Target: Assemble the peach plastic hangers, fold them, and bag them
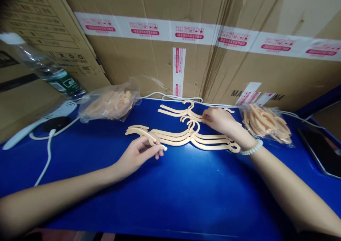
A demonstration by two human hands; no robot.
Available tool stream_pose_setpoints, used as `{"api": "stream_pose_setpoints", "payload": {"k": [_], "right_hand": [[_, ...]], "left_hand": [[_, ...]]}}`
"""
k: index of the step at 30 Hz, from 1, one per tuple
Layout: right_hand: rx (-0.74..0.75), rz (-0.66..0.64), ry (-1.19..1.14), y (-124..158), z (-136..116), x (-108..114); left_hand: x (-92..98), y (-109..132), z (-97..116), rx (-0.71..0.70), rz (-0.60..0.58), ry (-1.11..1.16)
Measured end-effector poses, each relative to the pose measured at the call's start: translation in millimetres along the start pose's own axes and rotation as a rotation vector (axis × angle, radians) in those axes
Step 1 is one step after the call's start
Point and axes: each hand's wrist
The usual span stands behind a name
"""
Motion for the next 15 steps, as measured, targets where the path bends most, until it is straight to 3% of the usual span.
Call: {"api": "stream_pose_setpoints", "payload": {"k": [4,7,15], "right_hand": [[0.014,-0.023,-0.016,-1.7,0.8,-6.9],[0.030,-0.013,-0.044,0.3,-1.4,0.9],[0.097,0.249,-0.175,35.0,-21.2,45.5]], "left_hand": [[1.0,-1.1,0.3,0.017,0.033,0.016],[2.3,-1.9,-0.3,0.010,0.055,0.035],[1.9,-1.5,-0.9,0.005,0.198,0.146]]}}
Point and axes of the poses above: each hand's wrist, its own y-axis away from the middle knuckle, its own x-axis out of the back of the hand, z = x × y, and after that the axes turned 5 degrees about -z, right-handed
